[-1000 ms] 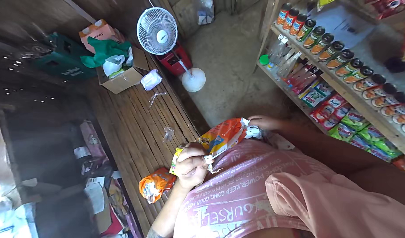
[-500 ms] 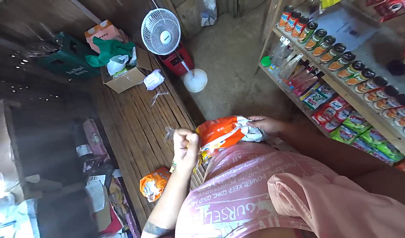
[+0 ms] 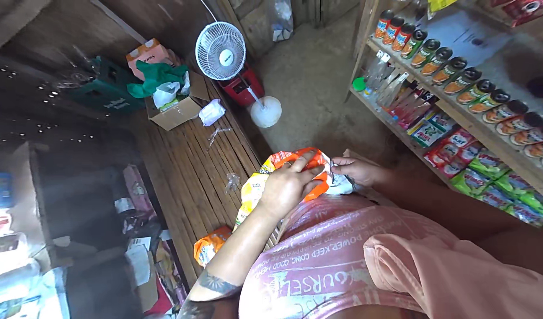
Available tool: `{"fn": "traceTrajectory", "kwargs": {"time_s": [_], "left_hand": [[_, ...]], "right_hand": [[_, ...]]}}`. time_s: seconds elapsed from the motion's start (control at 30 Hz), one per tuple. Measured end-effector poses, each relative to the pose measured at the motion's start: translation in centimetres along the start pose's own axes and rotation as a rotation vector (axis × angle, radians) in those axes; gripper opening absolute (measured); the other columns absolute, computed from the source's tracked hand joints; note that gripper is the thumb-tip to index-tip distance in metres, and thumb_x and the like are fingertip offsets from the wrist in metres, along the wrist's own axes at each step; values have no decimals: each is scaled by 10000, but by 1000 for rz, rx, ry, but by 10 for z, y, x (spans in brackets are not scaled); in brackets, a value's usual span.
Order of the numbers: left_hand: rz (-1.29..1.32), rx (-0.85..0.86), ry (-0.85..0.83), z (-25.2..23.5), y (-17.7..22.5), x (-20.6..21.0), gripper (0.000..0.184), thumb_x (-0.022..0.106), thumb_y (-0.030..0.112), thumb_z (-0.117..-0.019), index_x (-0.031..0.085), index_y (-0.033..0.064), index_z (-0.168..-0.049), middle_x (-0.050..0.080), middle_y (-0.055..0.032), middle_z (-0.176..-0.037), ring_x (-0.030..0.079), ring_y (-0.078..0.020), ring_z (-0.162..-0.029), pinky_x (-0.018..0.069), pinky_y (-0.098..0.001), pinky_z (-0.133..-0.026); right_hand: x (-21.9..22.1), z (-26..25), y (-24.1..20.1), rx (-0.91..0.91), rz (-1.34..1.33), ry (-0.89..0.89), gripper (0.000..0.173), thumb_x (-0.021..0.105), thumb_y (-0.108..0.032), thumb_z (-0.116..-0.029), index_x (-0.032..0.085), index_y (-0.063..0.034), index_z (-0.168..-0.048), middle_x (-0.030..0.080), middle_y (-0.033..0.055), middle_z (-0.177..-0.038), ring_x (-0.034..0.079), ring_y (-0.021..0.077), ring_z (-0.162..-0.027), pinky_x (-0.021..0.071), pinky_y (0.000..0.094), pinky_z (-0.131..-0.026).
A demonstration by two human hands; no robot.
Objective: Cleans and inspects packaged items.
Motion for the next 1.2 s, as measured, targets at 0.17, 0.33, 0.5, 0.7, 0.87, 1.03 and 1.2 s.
{"fn": "traceTrajectory", "kwargs": {"time_s": [0.17, 0.33, 0.5, 0.7, 0.87, 1.03, 1.2], "left_hand": [[-42, 147, -42, 8, -4, 20, 233, 568, 252, -1037, 784, 165, -1039, 645, 29, -1400, 714, -264, -1040, 605, -462, -777], [12, 156, -11, 5, -3, 17, 315, 537, 328, -1052, 775, 134, -984, 742, -23, -1185, 728, -225, -1025, 611, -434, -823], [133, -178, -2, -6, -12, 17, 359, 526, 362, -1049, 754, 107, -941, 743, -42, -990, 728, -219, -838, 606, -478, -690], [66, -326, -112, -17, -8, 20, 361, 702, 398, -943, 733, 117, -1167, 730, -90, -1102, 731, -274, -843, 606, -515, -691], [187, -276, -102, -20, -11, 25, 220, 585, 182, -1010, 777, 164, -1113, 705, -40, -1158, 713, -220, -955, 609, -486, -772], [499, -276, -182, -21, -25, 33, 214, 552, 135, -1032, 757, 75, -1023, 703, -60, -1130, 667, -192, -1065, 554, -472, -940], [627, -351, -201, -19, -35, 39, 246, 529, 141, -1053, 705, 32, -919, 682, -95, -998, 650, -191, -956, 539, -420, -887]], "right_hand": [[-5, 5, 10, 51, -212, -3, 255, 382, -103, -1079, 613, -71, -1182, 707, 10, -940, 692, 77, -842, 597, 291, -795], [-9, 2, 24, 60, -311, -21, 281, 360, -150, -1088, 595, -115, -1237, 711, 5, -963, 696, 77, -855, 597, 283, -797], [-9, -1, 20, 27, -240, -22, 266, 391, -125, -1076, 596, -115, -1245, 702, -9, -959, 682, 64, -854, 586, 271, -798], [-2, 0, 15, -34, -159, -61, 281, 391, -100, -1060, 588, -76, -1261, 697, -3, -983, 675, 56, -889, 575, 273, -843], [-4, 2, 14, -81, -63, -83, 257, 411, -76, -1063, 618, -70, -1215, 693, -22, -967, 660, 32, -875, 567, 256, -834], [-9, -2, 10, -144, 40, -80, 205, 454, -68, -1046, 640, -60, -1132, 684, -36, -933, 645, 9, -837, 560, 230, -795], [-17, -15, 0, -375, 405, 31, 211, 521, -103, -1020, 711, -19, -981, 638, 54, -1063, 587, 97, -1036, 498, 281, -930]]}}
Point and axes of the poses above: each hand's wrist, its own z-axis away from the middle knuckle, its own x-axis out of the palm, y = z × x, the point moved 7 cm from there along -z, towards the middle knuckle
